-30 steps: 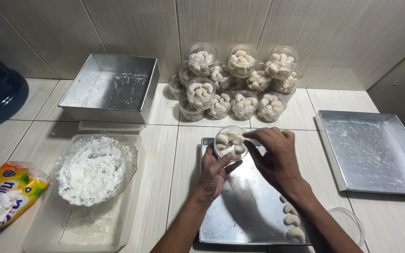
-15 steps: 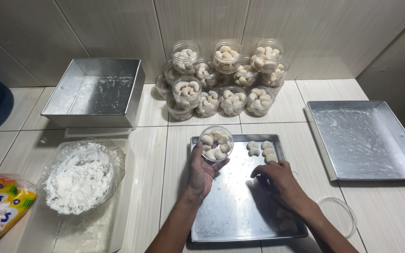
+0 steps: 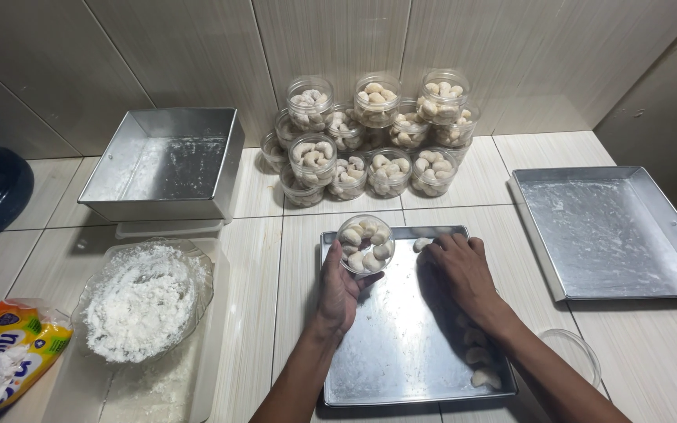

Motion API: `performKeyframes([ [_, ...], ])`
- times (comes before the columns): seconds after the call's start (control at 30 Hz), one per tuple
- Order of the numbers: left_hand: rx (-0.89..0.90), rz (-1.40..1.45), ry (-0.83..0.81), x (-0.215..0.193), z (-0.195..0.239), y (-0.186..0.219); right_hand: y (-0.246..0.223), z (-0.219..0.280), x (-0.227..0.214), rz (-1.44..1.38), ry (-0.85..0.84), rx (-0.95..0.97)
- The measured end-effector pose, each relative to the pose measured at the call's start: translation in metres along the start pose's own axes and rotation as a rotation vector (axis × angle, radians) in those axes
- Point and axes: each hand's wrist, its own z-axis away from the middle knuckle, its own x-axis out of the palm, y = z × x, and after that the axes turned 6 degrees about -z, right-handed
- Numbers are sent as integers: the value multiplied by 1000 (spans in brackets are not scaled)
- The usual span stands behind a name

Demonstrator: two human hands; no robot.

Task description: Picking up crescent-shaped cookies from a tray and placing them into a plastic container

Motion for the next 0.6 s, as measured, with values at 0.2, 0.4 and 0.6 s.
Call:
performKeyframes([
  [0.2, -2, 53, 3, 0, 3, 3, 23, -5, 25, -253, 54, -77],
  [0.4, 11, 157, -38, 7, 13, 14, 18, -1, 15, -247, 16, -93],
  [0.6, 62, 202, -75, 13, 18, 18, 41, -8, 34, -547, 235, -117],
])
